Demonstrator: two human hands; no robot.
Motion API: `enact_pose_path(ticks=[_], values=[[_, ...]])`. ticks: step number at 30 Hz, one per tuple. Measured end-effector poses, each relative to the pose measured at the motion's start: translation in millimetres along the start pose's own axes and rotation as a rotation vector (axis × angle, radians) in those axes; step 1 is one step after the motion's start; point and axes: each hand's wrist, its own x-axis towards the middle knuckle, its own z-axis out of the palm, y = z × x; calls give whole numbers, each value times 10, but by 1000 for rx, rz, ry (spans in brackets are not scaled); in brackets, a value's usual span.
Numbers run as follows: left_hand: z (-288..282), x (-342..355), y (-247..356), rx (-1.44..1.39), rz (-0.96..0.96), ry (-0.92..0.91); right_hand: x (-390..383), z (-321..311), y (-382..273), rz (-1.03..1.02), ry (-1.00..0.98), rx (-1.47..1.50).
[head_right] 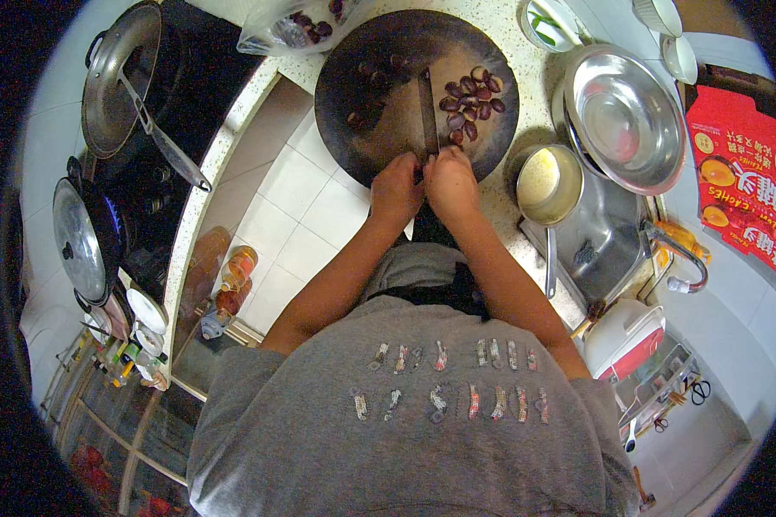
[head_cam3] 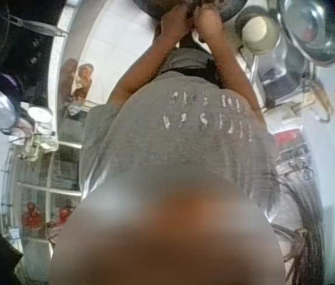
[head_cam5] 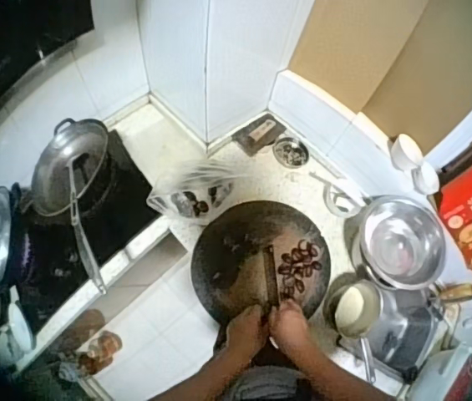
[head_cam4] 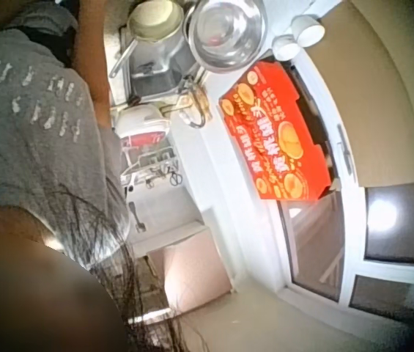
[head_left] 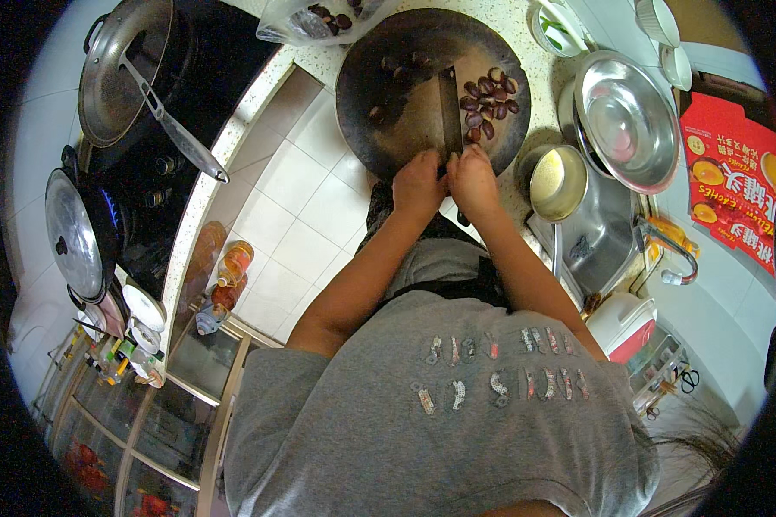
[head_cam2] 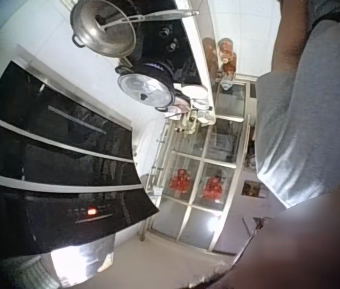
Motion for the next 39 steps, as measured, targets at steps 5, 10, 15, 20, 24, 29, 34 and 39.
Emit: enact_pose_path(ticks=[5, 10, 15, 20, 24, 29, 34, 39], values=[[44, 11, -24, 39, 12, -4, -61, 37, -98, 15, 90, 1], [-13, 0, 24, 8, -8, -25, -78, 116, 44, -47, 149, 126], [-29, -46, 12, -59, 31, -3, -169, -61, 125, -9, 74, 416], [-5, -45, -30, -149, 61, 29, -74, -172, 190, 51, -16, 427], [30, -13, -66, -120, 142, 49, -24, -283, 159, 98, -76, 519], [27, -5, -51, -301, 137, 49, -93, -308, 131, 163, -33, 593], [-21, -64, -70, -350, 123, 11, -157, -242, 188, 216, -50, 702], [-53, -83, -36, -311, 110, 28, -197, -123, 242, 210, 3, 915]])
